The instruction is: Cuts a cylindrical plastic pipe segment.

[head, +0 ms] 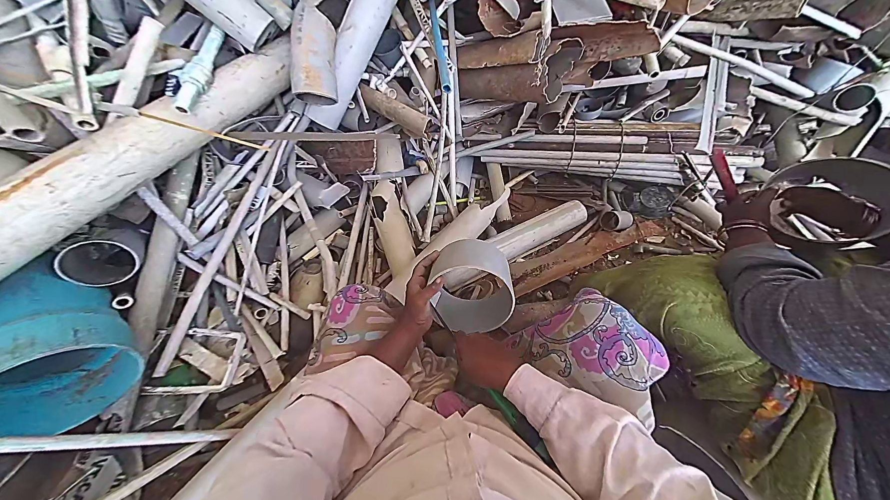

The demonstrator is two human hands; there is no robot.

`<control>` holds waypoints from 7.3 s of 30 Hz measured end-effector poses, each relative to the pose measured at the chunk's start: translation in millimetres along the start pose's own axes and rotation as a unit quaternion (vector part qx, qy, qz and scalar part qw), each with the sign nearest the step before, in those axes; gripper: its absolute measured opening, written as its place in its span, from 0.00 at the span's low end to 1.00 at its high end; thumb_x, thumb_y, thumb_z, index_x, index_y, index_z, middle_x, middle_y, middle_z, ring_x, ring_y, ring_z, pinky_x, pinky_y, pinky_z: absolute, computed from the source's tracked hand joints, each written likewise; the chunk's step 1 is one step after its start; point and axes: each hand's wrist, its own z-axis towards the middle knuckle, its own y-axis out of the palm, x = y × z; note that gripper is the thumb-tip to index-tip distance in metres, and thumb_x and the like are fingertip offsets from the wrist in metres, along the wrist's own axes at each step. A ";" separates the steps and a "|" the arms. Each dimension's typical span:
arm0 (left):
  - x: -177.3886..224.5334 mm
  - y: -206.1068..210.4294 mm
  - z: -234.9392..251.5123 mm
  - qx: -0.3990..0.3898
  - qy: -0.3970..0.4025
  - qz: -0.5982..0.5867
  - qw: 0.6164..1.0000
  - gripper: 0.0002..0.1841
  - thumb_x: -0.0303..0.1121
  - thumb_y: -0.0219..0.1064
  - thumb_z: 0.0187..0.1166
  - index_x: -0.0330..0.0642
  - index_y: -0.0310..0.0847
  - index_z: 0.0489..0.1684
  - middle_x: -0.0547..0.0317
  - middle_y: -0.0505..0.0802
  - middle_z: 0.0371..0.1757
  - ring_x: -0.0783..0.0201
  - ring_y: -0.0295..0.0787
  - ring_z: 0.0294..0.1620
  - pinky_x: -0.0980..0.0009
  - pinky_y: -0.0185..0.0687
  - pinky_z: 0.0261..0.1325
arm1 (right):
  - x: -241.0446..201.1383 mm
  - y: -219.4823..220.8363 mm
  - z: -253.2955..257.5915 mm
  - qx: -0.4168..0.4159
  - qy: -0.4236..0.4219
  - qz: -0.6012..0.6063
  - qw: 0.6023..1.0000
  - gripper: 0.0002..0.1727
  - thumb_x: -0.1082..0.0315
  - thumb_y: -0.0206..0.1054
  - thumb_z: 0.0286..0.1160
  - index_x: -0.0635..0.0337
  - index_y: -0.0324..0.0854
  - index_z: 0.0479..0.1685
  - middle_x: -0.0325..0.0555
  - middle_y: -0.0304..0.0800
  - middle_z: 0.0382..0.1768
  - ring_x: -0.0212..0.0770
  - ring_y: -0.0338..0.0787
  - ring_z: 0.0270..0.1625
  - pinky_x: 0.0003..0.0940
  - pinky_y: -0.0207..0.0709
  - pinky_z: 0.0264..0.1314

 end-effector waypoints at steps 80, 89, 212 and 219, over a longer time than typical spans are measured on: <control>-0.2 -0.3 -1.9 0.018 -0.060 0.010 0.998 0.30 0.27 0.57 0.74 0.28 0.62 0.80 0.40 0.77 0.76 0.63 0.77 0.71 0.68 0.73 0.73 | -10.1 6.0 -5.4 -0.016 0.039 -0.109 0.993 0.26 0.59 0.68 0.80 0.75 0.77 0.63 0.71 0.85 0.61 0.69 0.87 0.66 0.67 0.80 0.59; 6.4 6.8 -5.1 0.028 -0.067 -0.037 0.997 0.31 0.28 0.56 0.75 0.28 0.59 0.81 0.42 0.77 0.74 0.64 0.80 0.65 0.68 0.77 0.67 | -2.2 -7.7 -3.3 -0.009 0.020 -0.033 0.999 0.22 0.63 0.49 0.94 0.73 0.73 0.70 0.71 0.83 0.63 0.66 0.84 0.70 0.63 0.76 0.68; 14.6 0.0 -3.3 0.012 -0.108 0.014 0.994 0.28 0.26 0.52 0.81 0.28 0.60 0.82 0.38 0.75 0.78 0.60 0.78 0.69 0.67 0.75 0.69 | -0.9 1.1 -8.8 -0.019 0.004 -0.068 0.997 0.21 0.62 0.50 0.93 0.70 0.76 0.68 0.69 0.85 0.63 0.67 0.86 0.69 0.68 0.77 0.64; 8.3 4.9 -6.5 0.032 -0.100 -0.016 0.994 0.28 0.25 0.52 0.80 0.28 0.59 0.82 0.40 0.75 0.77 0.62 0.78 0.66 0.69 0.75 0.67 | -1.1 2.0 -0.6 -0.010 0.026 -0.046 0.999 0.18 0.67 0.56 0.87 0.71 0.76 0.67 0.69 0.85 0.63 0.67 0.86 0.68 0.68 0.78 0.62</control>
